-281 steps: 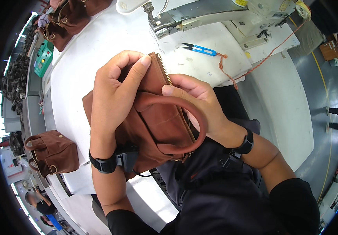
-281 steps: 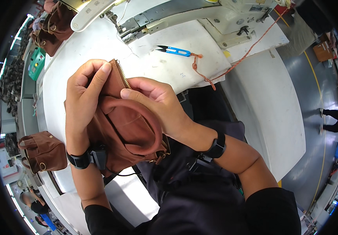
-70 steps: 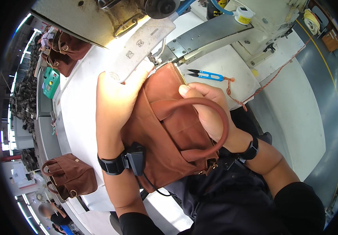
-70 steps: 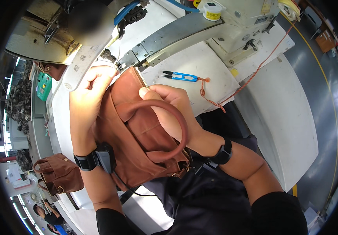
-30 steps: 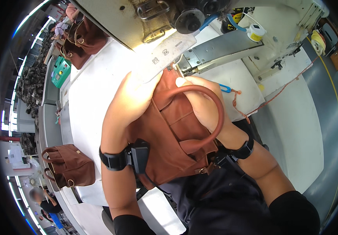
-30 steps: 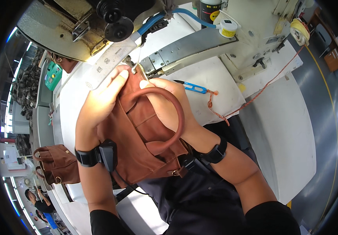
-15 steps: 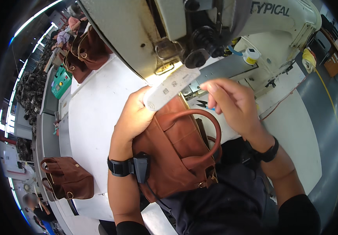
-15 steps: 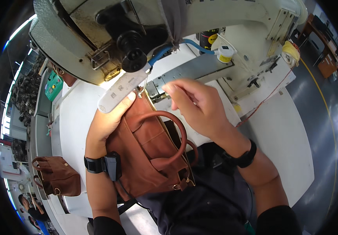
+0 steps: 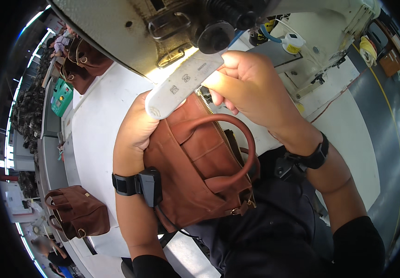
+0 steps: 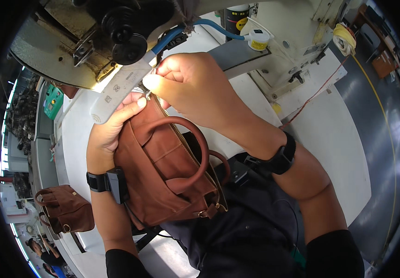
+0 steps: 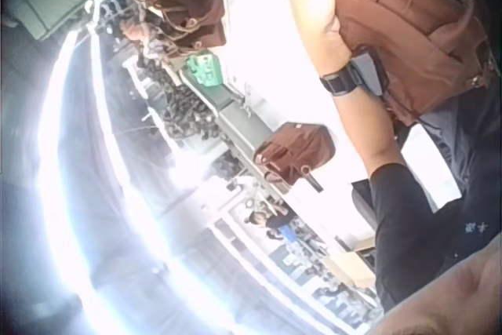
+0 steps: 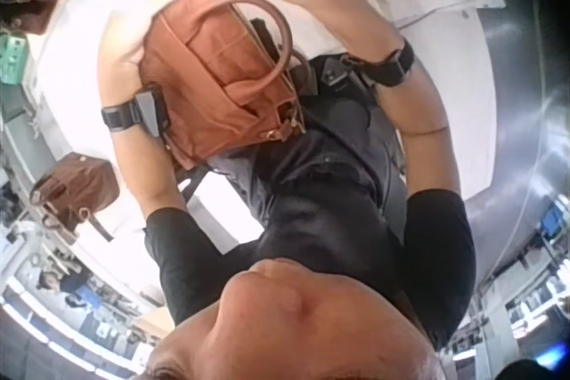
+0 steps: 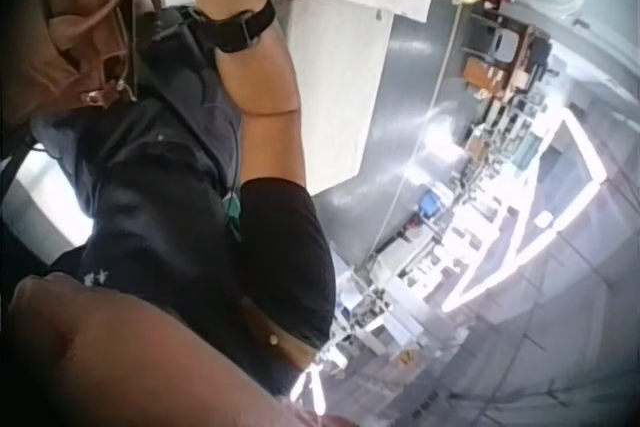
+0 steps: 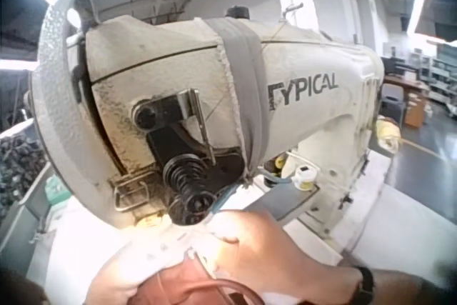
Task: Sewing a zipper and assembling parts of a brown leather bag using an industrial sewing machine.
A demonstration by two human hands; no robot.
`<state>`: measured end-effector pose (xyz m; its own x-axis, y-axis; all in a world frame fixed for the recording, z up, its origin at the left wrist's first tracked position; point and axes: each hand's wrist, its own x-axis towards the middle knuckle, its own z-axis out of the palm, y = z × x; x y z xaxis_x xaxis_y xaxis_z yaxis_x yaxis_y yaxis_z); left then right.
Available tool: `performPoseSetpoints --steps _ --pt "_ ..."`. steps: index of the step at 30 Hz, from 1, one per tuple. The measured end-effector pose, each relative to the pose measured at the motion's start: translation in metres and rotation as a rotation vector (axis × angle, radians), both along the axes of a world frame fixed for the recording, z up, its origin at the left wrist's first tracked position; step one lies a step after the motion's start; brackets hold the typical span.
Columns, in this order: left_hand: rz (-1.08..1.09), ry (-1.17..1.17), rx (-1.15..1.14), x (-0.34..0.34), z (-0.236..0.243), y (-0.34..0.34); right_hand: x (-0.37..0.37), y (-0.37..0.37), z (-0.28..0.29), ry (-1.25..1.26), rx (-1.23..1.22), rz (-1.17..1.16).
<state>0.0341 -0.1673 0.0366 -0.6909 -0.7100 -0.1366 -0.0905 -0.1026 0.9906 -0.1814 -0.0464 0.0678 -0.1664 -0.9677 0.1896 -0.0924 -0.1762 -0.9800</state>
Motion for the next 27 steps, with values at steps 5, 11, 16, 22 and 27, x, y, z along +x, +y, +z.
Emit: performPoseSetpoints --steps 5,11,16,22,27 --pt "0.033 -0.017 0.07 -0.003 -0.001 0.0 0.004 -0.004 -0.006 0.129 -0.007 -0.119" --pt "0.059 0.0 0.039 -0.001 0.0 -0.001 0.014 -0.005 -0.014 0.138 -0.059 -0.188" --pt "0.042 -0.003 0.051 -0.007 0.007 0.002 0.01 -0.008 -0.024 0.237 -0.076 -0.207" --pt "0.047 0.007 0.065 -0.002 0.003 -0.002 0.012 -0.011 -0.03 0.312 -0.14 -0.24" --pt "0.066 0.032 0.079 -0.006 0.002 0.0 0.009 -0.014 -0.033 0.391 -0.246 -0.262"
